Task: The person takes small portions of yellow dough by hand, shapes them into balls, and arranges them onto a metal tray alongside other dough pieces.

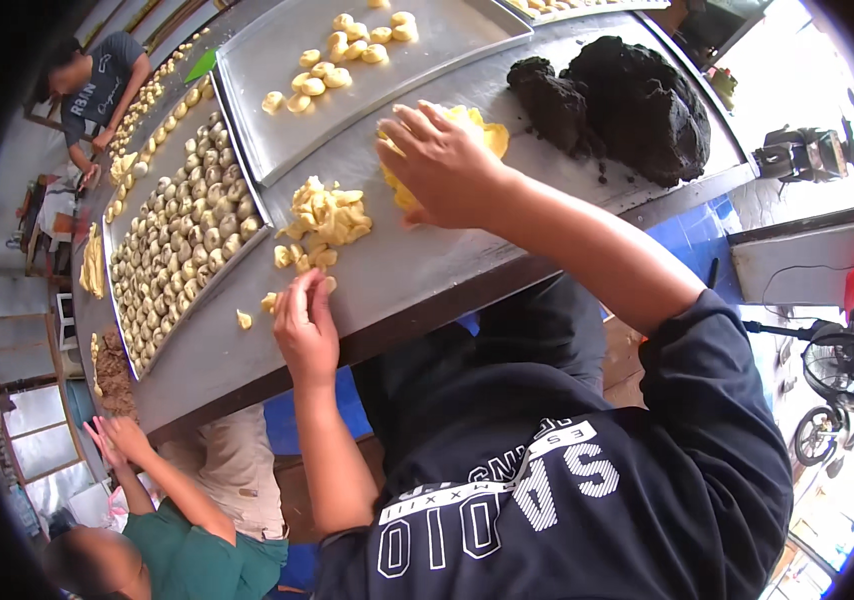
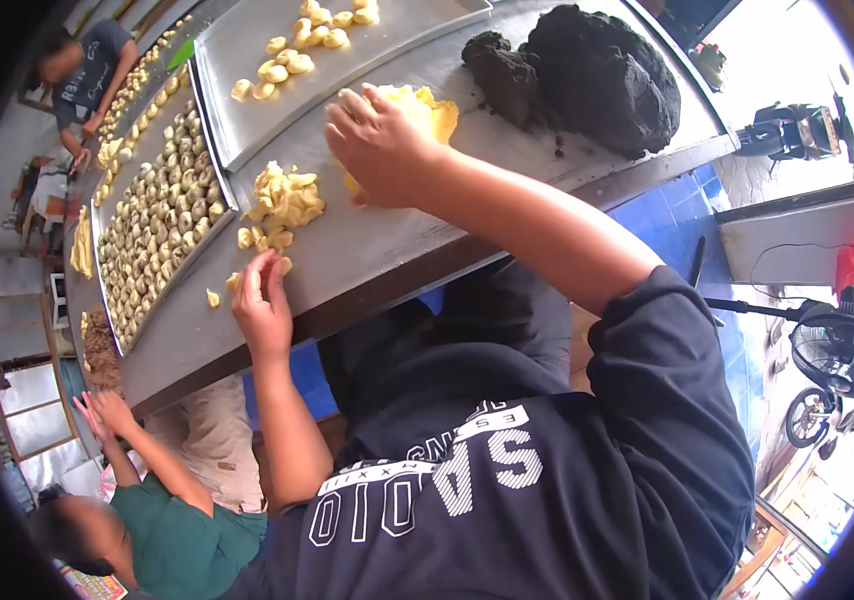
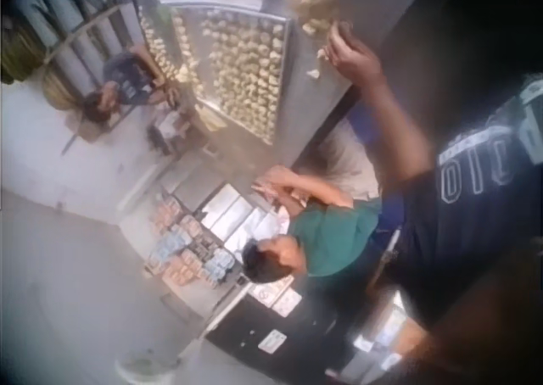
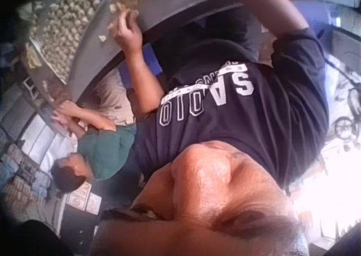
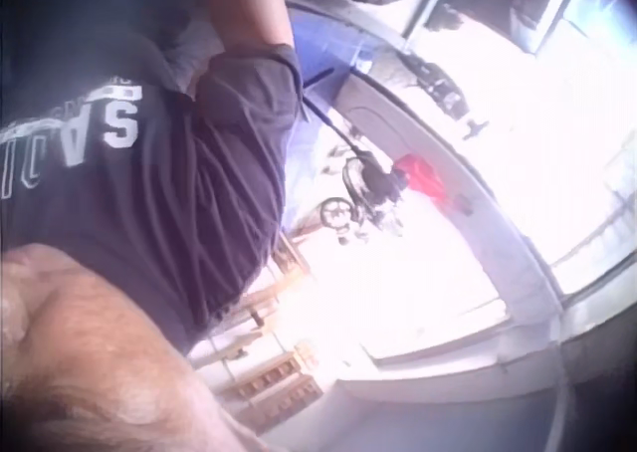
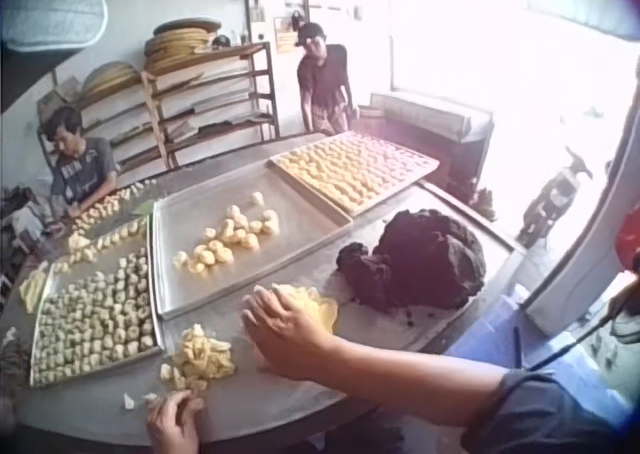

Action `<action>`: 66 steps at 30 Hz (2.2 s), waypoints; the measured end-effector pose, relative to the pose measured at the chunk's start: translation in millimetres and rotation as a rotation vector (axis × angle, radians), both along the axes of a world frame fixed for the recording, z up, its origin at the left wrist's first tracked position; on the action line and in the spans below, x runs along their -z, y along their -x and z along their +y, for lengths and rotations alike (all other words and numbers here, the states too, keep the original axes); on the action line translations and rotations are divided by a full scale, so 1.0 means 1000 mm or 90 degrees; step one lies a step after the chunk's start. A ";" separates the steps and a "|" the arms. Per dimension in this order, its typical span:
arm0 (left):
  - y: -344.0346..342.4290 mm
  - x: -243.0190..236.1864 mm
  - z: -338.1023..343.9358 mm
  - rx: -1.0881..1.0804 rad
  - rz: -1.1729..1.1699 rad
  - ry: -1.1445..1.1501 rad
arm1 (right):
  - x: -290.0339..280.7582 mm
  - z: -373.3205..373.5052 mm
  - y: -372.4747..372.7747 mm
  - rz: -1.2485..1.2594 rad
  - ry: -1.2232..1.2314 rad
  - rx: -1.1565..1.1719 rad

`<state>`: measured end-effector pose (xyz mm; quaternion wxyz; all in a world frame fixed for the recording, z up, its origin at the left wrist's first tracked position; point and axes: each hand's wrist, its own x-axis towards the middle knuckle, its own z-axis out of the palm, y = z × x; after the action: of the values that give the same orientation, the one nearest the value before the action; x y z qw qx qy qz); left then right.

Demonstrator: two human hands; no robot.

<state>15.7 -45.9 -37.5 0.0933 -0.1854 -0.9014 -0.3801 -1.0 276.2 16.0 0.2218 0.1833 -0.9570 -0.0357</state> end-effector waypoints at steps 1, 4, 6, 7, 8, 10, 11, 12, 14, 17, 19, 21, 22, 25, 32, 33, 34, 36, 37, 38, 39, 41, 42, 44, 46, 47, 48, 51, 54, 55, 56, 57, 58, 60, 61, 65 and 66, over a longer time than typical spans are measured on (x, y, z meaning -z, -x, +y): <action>0.001 0.000 -0.004 0.024 0.076 0.054 | 0.005 -0.002 -0.001 -0.018 0.052 -0.016; -0.005 -0.007 -0.002 0.047 0.165 0.134 | 0.017 0.004 -0.009 -0.067 0.146 -0.015; 0.000 -0.006 0.009 0.032 0.141 0.130 | 0.026 0.013 -0.005 0.023 0.140 -0.002; 0.005 -0.003 0.008 0.024 0.180 0.139 | 0.026 0.016 -0.001 0.014 0.151 -0.013; 0.004 -0.002 0.005 0.031 0.179 0.142 | 0.026 0.019 0.004 0.012 0.155 -0.007; 0.005 0.000 0.000 0.013 0.019 -0.044 | 0.023 0.022 0.010 0.003 0.151 -0.107; 0.008 0.007 -0.008 0.044 0.089 -0.044 | 0.023 0.024 0.006 0.042 0.167 -0.129; -0.001 0.003 -0.008 0.005 -0.084 -0.131 | 0.014 0.026 -0.002 0.035 0.167 -0.129; -0.005 0.011 -0.018 0.073 -0.220 -0.333 | -0.016 0.025 -0.035 0.019 0.233 -0.006; -0.011 0.007 -0.004 0.111 -0.256 -0.329 | -0.001 0.027 -0.075 -0.030 0.219 0.021; -0.016 0.002 0.006 0.112 -0.240 -0.299 | 0.026 0.013 -0.091 -0.126 0.234 0.070; -0.017 0.003 0.012 0.116 -0.225 -0.298 | 0.042 0.002 -0.103 -0.075 0.265 0.073; -0.018 0.004 0.012 0.119 -0.197 -0.297 | 0.042 0.002 -0.105 -0.108 0.277 0.068; -0.016 -0.001 0.017 0.125 -0.300 -0.387 | 0.017 0.017 -0.103 -0.213 0.261 0.042; -0.016 -0.011 0.031 0.228 -0.079 -0.048 | 0.039 -0.013 -0.092 -0.130 0.221 0.048; -0.017 -0.015 0.031 0.242 0.070 0.089 | 0.034 -0.009 -0.093 -0.133 0.224 0.043; -0.020 -0.013 0.028 0.236 0.067 0.094 | 0.026 0.001 -0.096 -0.139 0.271 0.017; -0.024 -0.006 0.024 0.145 -0.019 0.054 | 0.021 0.017 -0.105 -0.069 0.378 0.049; -0.021 -0.005 0.024 0.195 0.109 0.095 | 0.029 0.025 -0.107 -0.035 0.384 0.077; -0.022 -0.006 0.027 0.190 0.102 0.104 | 0.040 0.033 -0.106 -0.002 0.390 0.105; -0.024 -0.012 0.035 0.195 0.127 0.113 | 0.043 0.034 -0.104 -0.018 0.353 0.084; -0.023 -0.009 0.033 0.168 0.118 0.116 | 0.038 0.032 -0.110 -0.071 0.362 0.033; -0.022 -0.005 0.030 0.167 0.118 0.121 | 0.032 0.030 -0.110 -0.120 0.360 -0.012; -0.021 0.001 0.021 0.211 0.146 0.091 | 0.031 0.028 -0.105 -0.145 0.390 -0.062; -0.024 -0.007 0.022 0.228 0.182 0.213 | 0.033 0.022 -0.102 -0.144 0.536 -0.022; -0.027 -0.014 0.026 0.214 0.171 0.259 | 0.036 0.025 -0.102 -0.149 0.549 -0.013; -0.030 -0.021 0.029 0.197 0.160 0.306 | 0.037 0.028 -0.102 -0.149 0.554 -0.015; -0.016 -0.041 0.030 0.247 0.131 0.377 | 0.040 0.034 -0.104 -0.117 0.415 0.001; 0.025 -0.060 0.074 0.272 0.287 0.325 | 0.041 0.027 -0.101 -0.099 0.323 0.079; 0.035 -0.051 0.094 0.245 0.319 0.205 | 0.038 0.026 -0.100 -0.106 0.295 0.040; 0.043 -0.041 0.106 0.213 0.352 0.089 | 0.035 0.022 -0.098 -0.110 0.270 -0.006; 0.054 -0.014 0.115 0.239 0.404 0.109 | 0.034 0.022 -0.098 -0.110 0.266 -0.005; 0.060 0.007 0.118 0.264 0.456 0.135 | 0.034 0.022 -0.099 -0.072 0.277 -0.005; 0.058 0.010 0.125 0.264 0.436 0.111 | 0.036 0.025 -0.103 -0.031 0.286 0.004; 0.044 0.008 0.128 0.307 0.475 0.105 | 0.039 0.026 -0.107 -0.023 0.315 0.035; 0.053 0.010 0.119 0.212 0.439 0.117 | 0.046 0.018 -0.107 -0.038 0.335 0.028; 0.058 0.012 0.111 0.187 0.461 0.105 | 0.043 0.014 -0.106 -0.031 0.332 0.020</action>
<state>-42.7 65.2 -49.1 0.3345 -0.4409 -0.8018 -0.2256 105.1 289.7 -27.0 0.2380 0.1055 -0.9417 0.2131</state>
